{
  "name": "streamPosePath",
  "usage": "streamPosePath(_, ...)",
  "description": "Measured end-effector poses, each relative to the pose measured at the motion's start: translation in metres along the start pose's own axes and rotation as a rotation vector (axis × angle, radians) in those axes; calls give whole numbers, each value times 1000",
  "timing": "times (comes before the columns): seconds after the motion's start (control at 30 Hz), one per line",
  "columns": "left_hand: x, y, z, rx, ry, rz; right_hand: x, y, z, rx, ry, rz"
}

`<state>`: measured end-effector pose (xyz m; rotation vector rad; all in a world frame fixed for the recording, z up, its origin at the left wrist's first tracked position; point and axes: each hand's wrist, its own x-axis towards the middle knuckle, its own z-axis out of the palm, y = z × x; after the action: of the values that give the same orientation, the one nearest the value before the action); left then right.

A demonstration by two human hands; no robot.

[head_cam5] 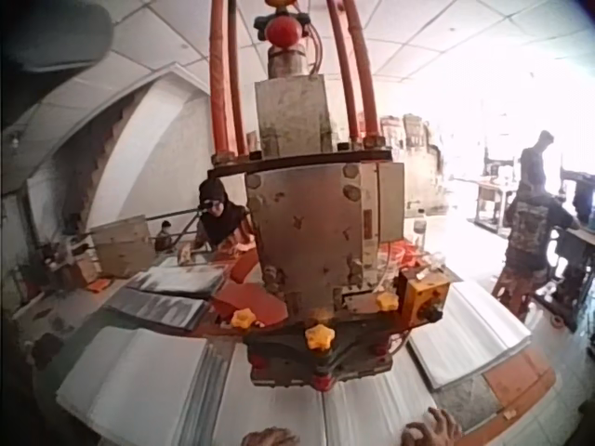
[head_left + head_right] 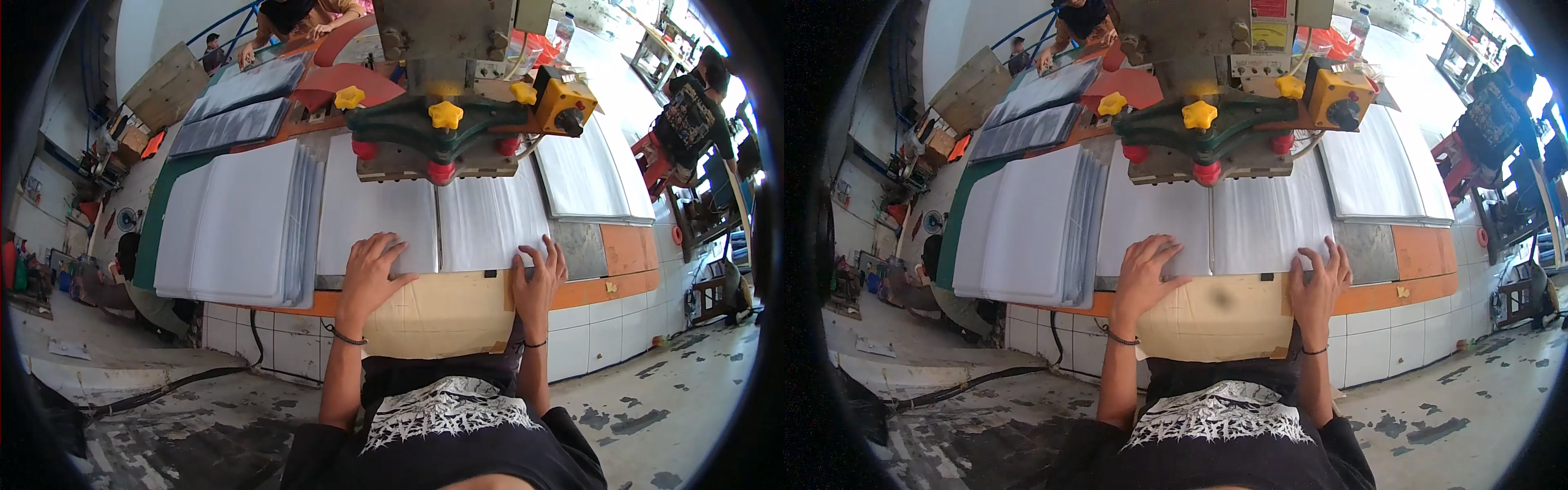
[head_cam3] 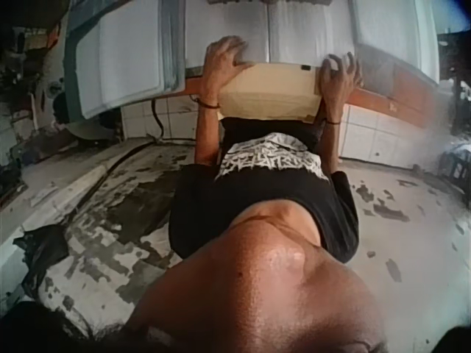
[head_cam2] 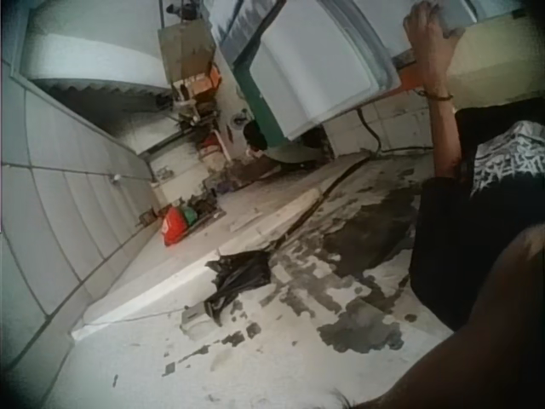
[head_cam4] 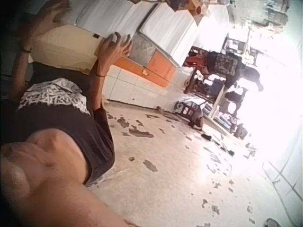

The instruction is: The person positions a stack of large white sheets on a machine and presses a foot pedal to engage the creasing mechanism, then removes the creased sheets and adds them to a finished pile.

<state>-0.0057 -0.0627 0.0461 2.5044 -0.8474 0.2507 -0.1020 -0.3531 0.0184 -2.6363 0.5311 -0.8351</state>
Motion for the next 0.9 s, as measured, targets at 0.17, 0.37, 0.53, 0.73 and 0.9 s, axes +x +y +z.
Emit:
streamPosePath(0.17,0,0,7,78,-13,39,3,5,3,-50,-106,29)
streamPosePath(0.37,-1,-6,10,38,29,46,17,11,-1,-23,-194,106)
streamPosePath(0.53,5,-10,9,-8,72,45,40,13,-3,64,-325,136)
streamPosePath(0.73,-2,-21,-7,19,151,-74,48,37,8,266,-239,137)
streamPosePath(0.9,-31,-68,-16,73,28,-228,52,41,7,895,-352,403)
